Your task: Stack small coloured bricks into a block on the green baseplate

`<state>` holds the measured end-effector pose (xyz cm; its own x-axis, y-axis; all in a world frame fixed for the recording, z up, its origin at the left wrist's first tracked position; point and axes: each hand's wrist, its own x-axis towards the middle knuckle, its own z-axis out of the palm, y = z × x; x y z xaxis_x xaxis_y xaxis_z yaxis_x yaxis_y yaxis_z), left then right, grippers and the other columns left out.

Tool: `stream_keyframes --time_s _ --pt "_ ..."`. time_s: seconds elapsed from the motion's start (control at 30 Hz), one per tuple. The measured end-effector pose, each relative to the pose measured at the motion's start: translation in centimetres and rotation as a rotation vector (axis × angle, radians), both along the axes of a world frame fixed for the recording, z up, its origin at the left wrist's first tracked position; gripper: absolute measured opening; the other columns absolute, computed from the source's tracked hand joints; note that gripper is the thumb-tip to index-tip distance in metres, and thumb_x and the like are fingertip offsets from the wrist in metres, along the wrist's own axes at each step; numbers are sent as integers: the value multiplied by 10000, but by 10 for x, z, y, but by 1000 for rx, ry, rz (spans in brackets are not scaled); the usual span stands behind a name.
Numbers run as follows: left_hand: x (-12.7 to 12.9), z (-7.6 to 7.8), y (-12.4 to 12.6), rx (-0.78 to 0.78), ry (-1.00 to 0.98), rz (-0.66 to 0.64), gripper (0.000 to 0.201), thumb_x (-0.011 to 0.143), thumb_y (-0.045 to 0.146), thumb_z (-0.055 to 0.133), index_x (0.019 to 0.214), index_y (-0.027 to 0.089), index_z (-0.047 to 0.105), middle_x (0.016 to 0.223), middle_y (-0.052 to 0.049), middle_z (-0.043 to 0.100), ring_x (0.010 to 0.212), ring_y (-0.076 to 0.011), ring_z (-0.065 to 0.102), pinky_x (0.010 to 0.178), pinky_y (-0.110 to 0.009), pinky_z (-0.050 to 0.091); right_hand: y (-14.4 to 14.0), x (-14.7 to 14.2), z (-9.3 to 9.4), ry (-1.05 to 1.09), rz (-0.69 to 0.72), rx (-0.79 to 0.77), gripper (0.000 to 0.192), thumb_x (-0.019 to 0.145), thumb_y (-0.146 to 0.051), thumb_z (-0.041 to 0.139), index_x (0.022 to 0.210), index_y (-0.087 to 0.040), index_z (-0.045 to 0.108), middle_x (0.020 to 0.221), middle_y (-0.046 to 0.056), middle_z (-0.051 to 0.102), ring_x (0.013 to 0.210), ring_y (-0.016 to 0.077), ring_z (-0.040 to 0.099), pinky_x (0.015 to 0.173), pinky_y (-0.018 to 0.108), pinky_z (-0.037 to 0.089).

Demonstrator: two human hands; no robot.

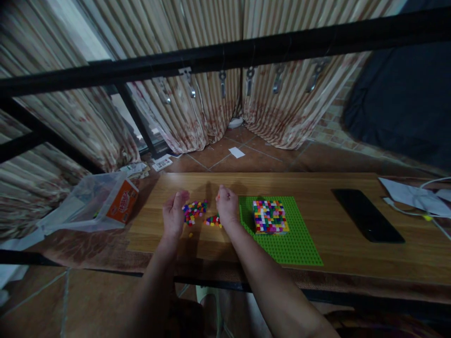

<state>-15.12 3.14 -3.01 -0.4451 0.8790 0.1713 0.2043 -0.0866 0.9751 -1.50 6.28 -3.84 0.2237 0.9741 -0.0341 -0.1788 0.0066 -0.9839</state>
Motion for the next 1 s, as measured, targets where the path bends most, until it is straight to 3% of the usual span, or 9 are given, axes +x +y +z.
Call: stream_keyframes --time_s 0.1,0.23,0.3,0.43,0.53,0.63,0.8,0.9,1.0 --pt "11 9 -5 6 -266 -2 461 866 540 466 927 133 674 986 -117 717 944 -209 681 888 -360 519 3 3 6 161 38 -67 415 884 -547 328 602 -256 237 452 -123 183 359 78 136 348 205 156" --pt "31 26 -16 -55 -621 -68 375 906 460 445 963 146 640 1105 -120 685 1034 -181 657 971 -344 479 -1 7 23 315 129 -94 454 898 -554 355 590 -247 227 466 -118 199 363 70 169 349 189 218" --pt "43 34 -21 -111 -825 -120 349 932 422 426 933 148 644 1110 -113 681 1043 -171 650 987 -328 467 -7 5 34 490 196 -106 471 898 -559 406 588 -239 253 471 -114 224 366 67 186 350 184 233" --pt "65 45 -28 -101 -1133 -179 327 945 353 443 904 123 672 941 -86 704 961 -164 660 969 -294 465 -25 -8 52 776 251 -99 441 792 -522 641 590 -210 404 513 -90 401 415 57 351 415 186 342" --pt "75 50 -30 -81 -1308 -192 325 960 285 417 837 127 673 811 -46 690 846 -134 663 937 -262 473 -39 -15 59 626 180 59 362 741 -461 715 591 -189 529 580 -51 538 523 73 487 525 204 414" --pt "78 52 -30 -85 -1400 -209 300 940 247 437 773 135 660 756 -35 680 813 -146 668 916 -279 487 -47 -16 66 412 149 193 365 792 -481 654 583 -189 588 568 -31 572 546 100 526 577 238 433" --pt "78 56 -31 -61 -1504 -205 272 914 191 435 779 125 663 787 -54 698 847 -166 681 904 -292 497 -50 -15 84 399 174 186 495 870 -587 467 577 -200 564 557 -12 575 546 126 557 603 277 460" --pt "80 60 -33 -61 -1566 -216 306 923 203 413 774 120 667 799 -70 699 877 -172 681 897 -284 504 -48 -13 91 435 154 177 461 861 -586 490 611 -202 542 573 -23 564 540 113 547 579 262 456" --pt "82 64 -35 -74 -1622 -246 347 933 219 390 733 127 658 747 -66 682 844 -165 678 875 -274 515 -47 -10 93 261 97 235 381 872 -546 523 708 -205 570 500 -65 498 448 91 461 486 230 390"
